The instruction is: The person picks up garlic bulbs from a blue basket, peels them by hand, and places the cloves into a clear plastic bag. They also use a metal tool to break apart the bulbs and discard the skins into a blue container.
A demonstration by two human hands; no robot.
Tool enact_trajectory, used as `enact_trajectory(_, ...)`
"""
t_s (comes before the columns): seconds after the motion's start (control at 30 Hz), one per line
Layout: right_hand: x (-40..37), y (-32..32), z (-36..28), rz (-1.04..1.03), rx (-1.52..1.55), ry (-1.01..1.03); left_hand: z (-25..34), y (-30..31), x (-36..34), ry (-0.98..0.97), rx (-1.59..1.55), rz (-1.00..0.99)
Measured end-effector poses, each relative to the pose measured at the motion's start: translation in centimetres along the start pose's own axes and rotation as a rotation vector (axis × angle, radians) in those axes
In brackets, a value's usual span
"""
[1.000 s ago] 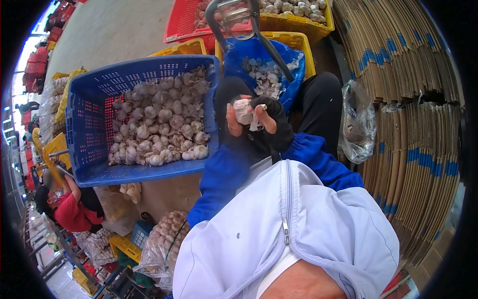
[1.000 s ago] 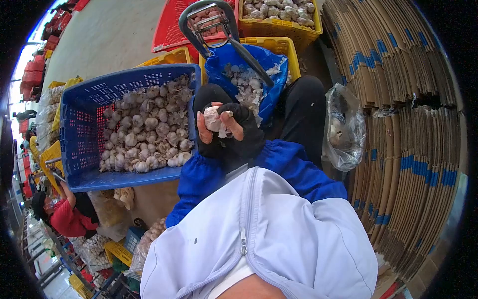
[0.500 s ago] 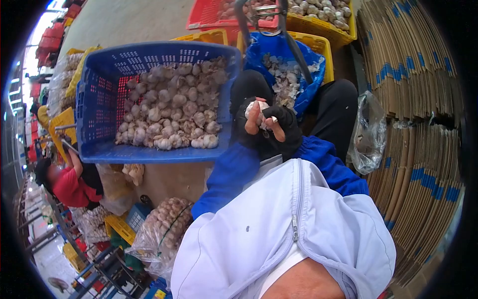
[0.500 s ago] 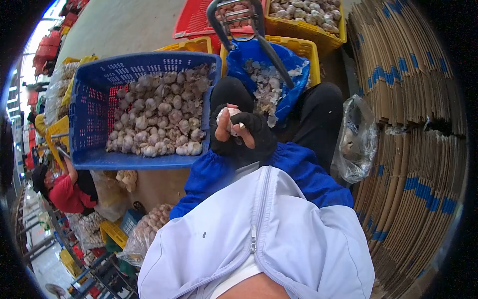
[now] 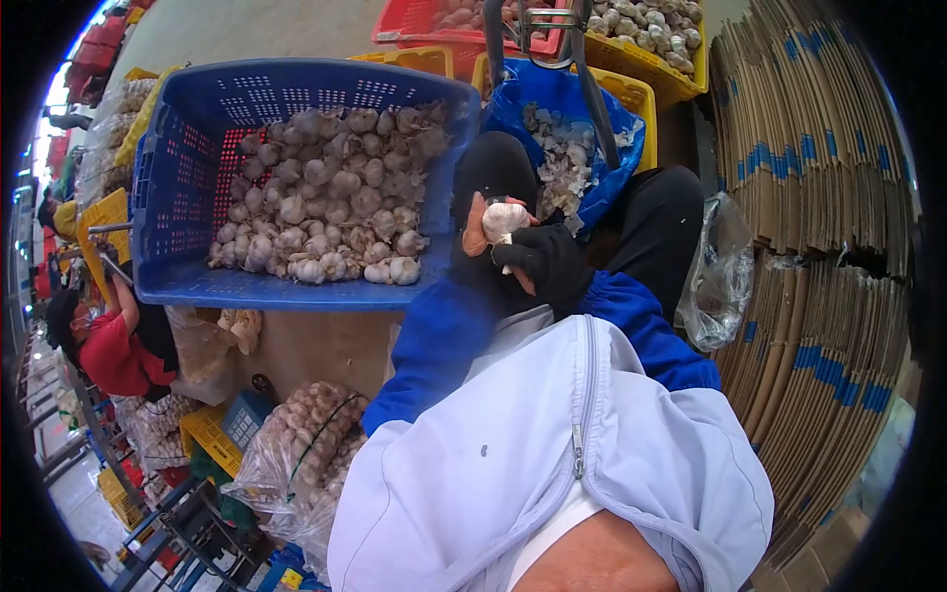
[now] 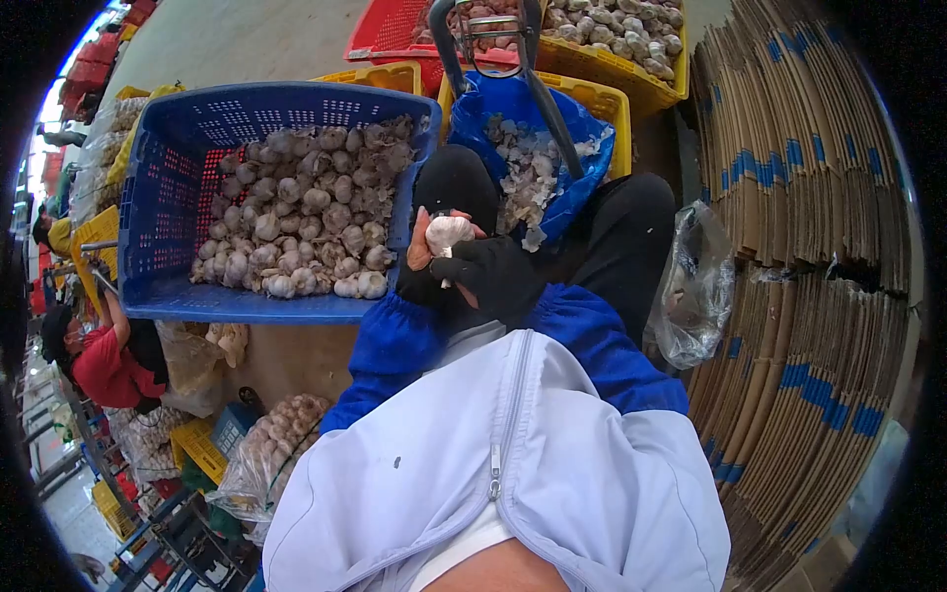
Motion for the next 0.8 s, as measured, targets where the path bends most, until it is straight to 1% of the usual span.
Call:
enact_trajectory(0.1, -0.2, -0.2, 0.6, 0.030, 0.054, 0.000, 0.2, 0.1, 0.1, -0.156, 0.085, -0.042)
enact_trajectory(0.2, 0.2, 0.2, 1.0, 0.066, 0.148, -0.047, -0.5, 2.3, -1.2, -0.112, 0.441, 0.314)
enact_trajectory(0.27, 1.2, 1.0, 0.6, 0.132, 0.190, -0.070, -0.2, 2.6, -0.5, -0.179, 0.353, 0.109)
enact_trajectory(0.37, -0.7, 1.6, 4.1, 0.202, 0.126, -0.264, 1.8, 3.1, 1.3, -0.276, 0.230, -0.203)
enact_trajectory(0.47, -2.5, 3.3, 6.8, 0.333, -0.042, -0.272, 1.9, 2.1, -0.2, -0.220, -0.137, -0.045)
enact_trajectory(0.53, -2.9, 4.1, 6.9, 0.242, -0.312, -0.306, 2.5, 2.0, -0.6, -0.164, -0.320, 0.053)
enact_trajectory(0.57, -3.0, 4.4, 6.8, 0.198, -0.447, -0.325, 3.2, 1.6, -0.7, -0.171, -0.200, 0.070)
enact_trajectory(0.67, -2.5, 5.4, 6.2, 0.364, -0.303, -0.372, 4.5, 2.0, -0.4, -0.244, 0.345, 0.191)
enact_trajectory(0.7, -2.4, 5.3, 6.6, 0.374, 0.004, -0.496, 4.6, 1.7, -0.3, -0.267, 0.525, 0.224)
enact_trajectory(0.77, -1.7, 4.0, 6.6, 0.382, 0.629, -0.708, 5.8, -1.9, -0.2, -0.247, 0.725, 0.225)
enact_trajectory(0.8, -0.7, 3.8, 5.7, 0.402, 0.666, -0.584, 6.1, -3.4, -0.1, -0.239, 0.824, 0.222)
Point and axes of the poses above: each hand's wrist, its own x-axis towards the middle knuckle, its own y-axis out of the back of the hand, z = x × y, the point moved 6 cm from there along x, towards the middle knuckle, and after that the axes turned 14 degrees about x, right-handed, at the moved point
